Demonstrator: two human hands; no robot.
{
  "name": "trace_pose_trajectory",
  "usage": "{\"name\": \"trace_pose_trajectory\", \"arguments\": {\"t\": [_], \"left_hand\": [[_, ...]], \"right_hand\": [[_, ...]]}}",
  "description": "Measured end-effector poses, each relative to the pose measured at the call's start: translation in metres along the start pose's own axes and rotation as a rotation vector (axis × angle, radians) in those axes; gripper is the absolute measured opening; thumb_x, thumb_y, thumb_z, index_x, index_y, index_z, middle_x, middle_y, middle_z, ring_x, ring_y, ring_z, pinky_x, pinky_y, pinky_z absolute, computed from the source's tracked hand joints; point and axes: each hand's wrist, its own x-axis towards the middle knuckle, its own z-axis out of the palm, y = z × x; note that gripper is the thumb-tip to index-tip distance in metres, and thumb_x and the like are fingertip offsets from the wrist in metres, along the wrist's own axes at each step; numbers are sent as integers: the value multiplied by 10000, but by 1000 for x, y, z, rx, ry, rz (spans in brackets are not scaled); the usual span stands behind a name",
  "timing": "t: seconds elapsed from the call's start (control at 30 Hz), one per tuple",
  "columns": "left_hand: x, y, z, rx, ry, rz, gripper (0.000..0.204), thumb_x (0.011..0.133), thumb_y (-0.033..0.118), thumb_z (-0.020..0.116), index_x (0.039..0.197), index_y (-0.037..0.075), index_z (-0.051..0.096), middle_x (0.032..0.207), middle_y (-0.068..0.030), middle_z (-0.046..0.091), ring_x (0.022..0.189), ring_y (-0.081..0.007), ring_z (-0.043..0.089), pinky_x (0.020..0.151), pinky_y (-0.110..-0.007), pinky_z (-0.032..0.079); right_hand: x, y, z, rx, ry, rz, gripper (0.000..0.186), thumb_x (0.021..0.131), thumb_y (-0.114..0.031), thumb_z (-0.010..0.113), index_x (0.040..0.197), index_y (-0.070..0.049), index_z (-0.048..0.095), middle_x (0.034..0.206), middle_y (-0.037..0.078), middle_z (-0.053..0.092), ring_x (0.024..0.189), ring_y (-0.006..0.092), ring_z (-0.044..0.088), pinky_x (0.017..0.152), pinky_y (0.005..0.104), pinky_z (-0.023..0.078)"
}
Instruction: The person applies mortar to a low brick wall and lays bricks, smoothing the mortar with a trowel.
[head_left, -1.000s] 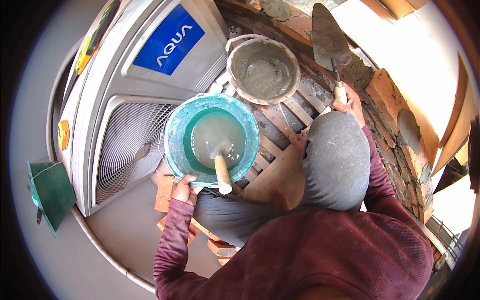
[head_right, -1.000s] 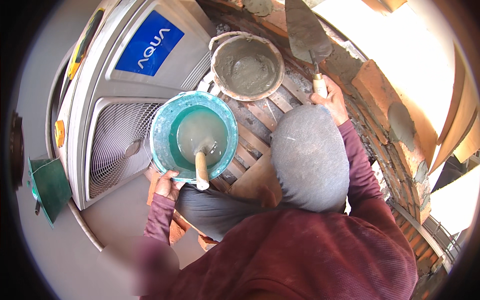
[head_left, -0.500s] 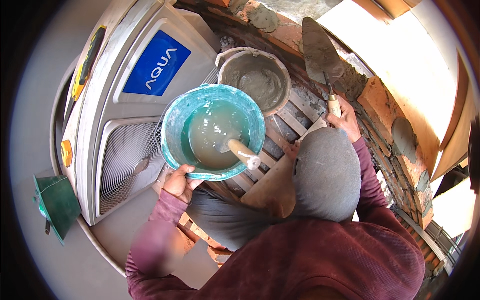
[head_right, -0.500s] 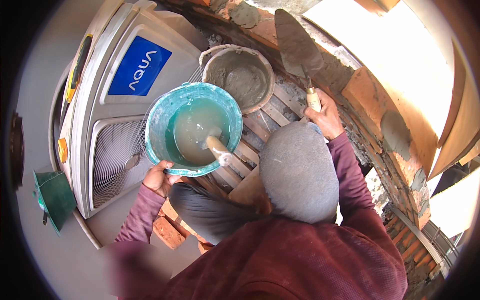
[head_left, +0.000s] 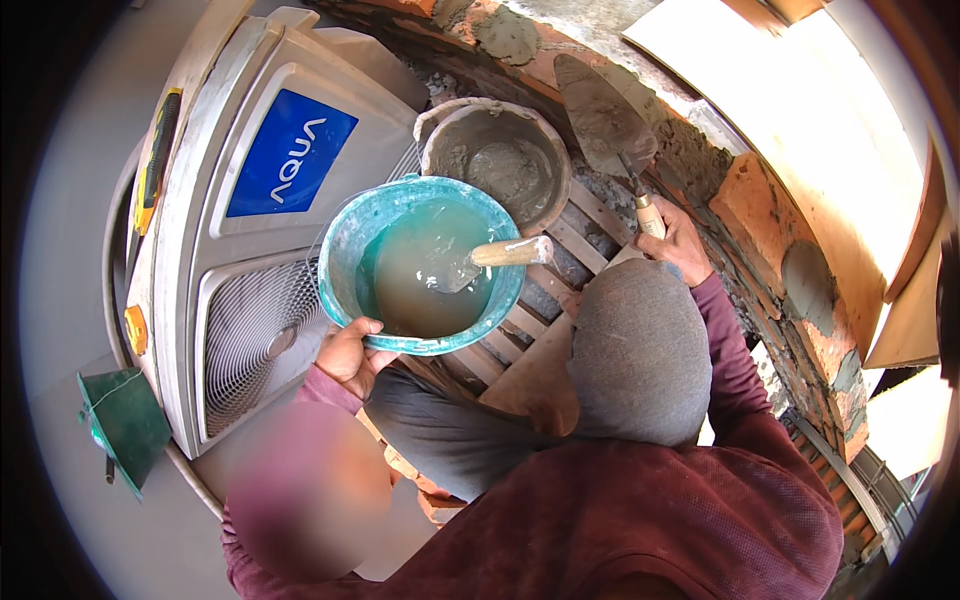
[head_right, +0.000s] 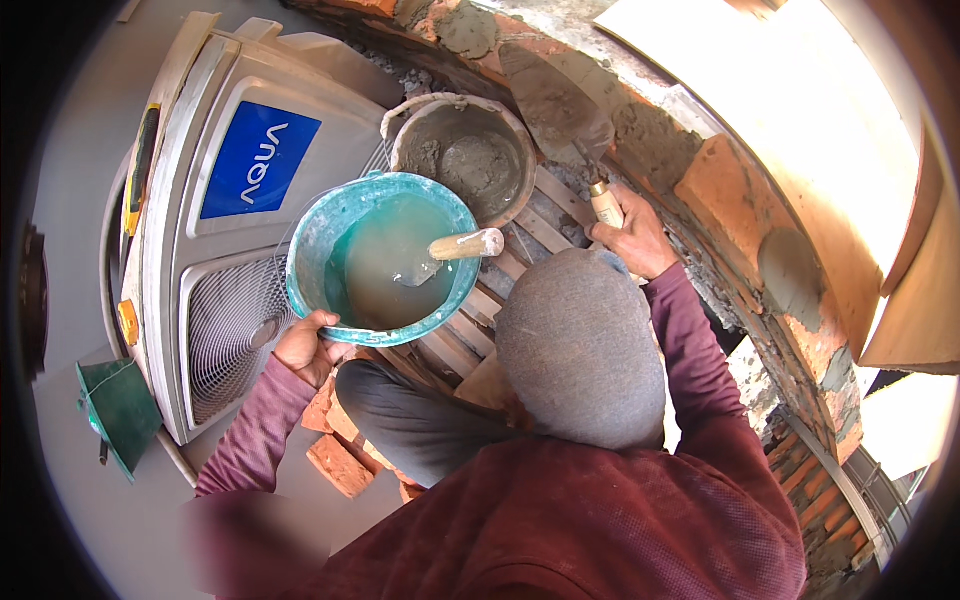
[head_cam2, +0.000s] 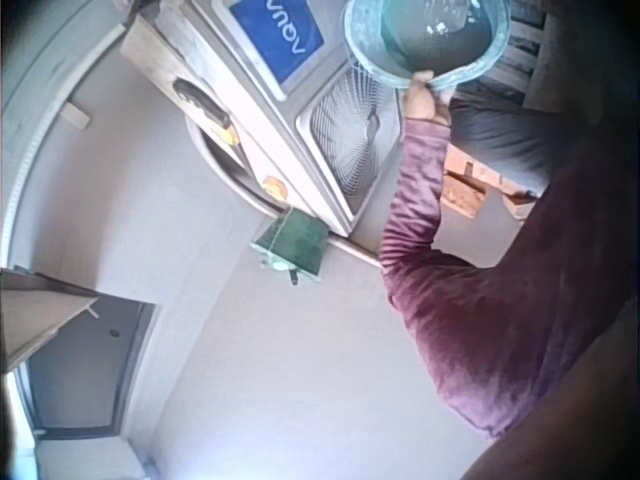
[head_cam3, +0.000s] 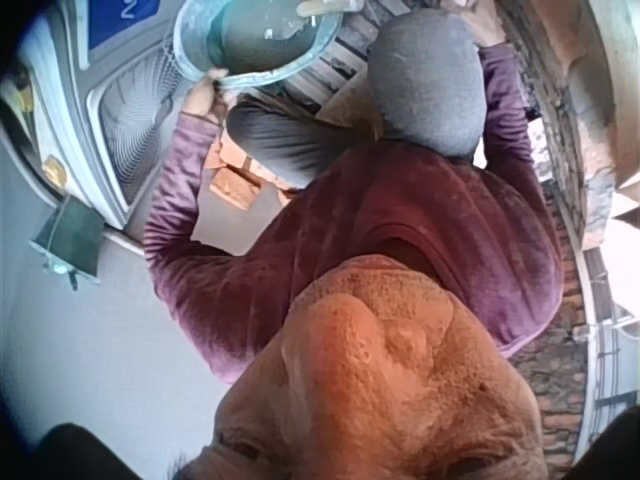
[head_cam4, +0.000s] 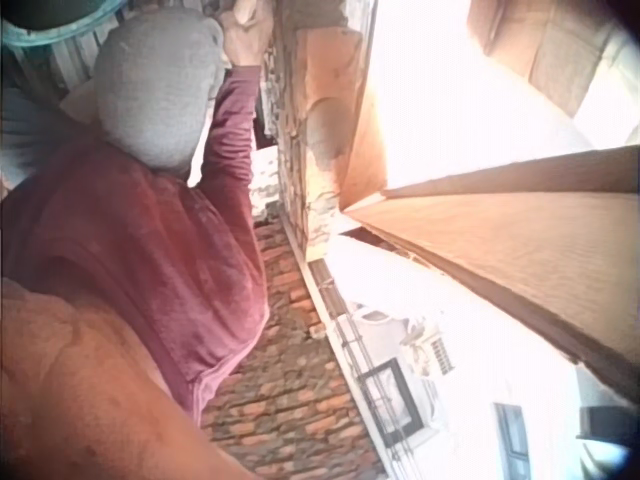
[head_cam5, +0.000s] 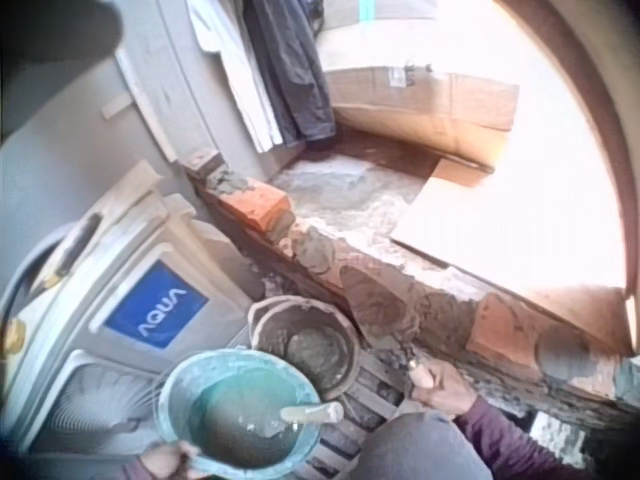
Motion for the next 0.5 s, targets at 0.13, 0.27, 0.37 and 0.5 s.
{"name": "trace_pose_trajectory", "arguments": {"t": [0.13,0.27,0.37,0.5], "left_hand": [[0,5,4,18,40,23,261,898,-2,467,1149,-68,443,1083,-199,587,940,-330,668,841,-460,607],[-2,7,7,12,47,6,291,875,-18,499,1163,-26,454,1047,-139,582,895,-273,666,785,-454,623],[-3,9,11,36,40,33,267,879,-11,498,1139,-51,453,1052,-166,579,919,-295,665,801,-449,620],[-6,10,15,68,74,42,249,887,0,493,1124,-64,455,1054,-185,578,931,-310,663,800,-431,622]], "right_hand": [[4,1,-1,-15,-6,-9,312,662,-183,701,870,-26,529,770,58,483,725,186,463,670,336,402],[11,4,-4,-52,-21,-28,312,660,-180,701,874,-24,535,774,64,493,726,190,472,672,338,406],[14,5,-3,-41,-22,-35,310,661,-169,698,885,-19,543,781,69,506,735,193,486,681,344,414],[16,-5,-4,-72,-51,-28,315,667,-155,695,909,-10,556,792,77,525,745,197,505,692,352,424]]}}
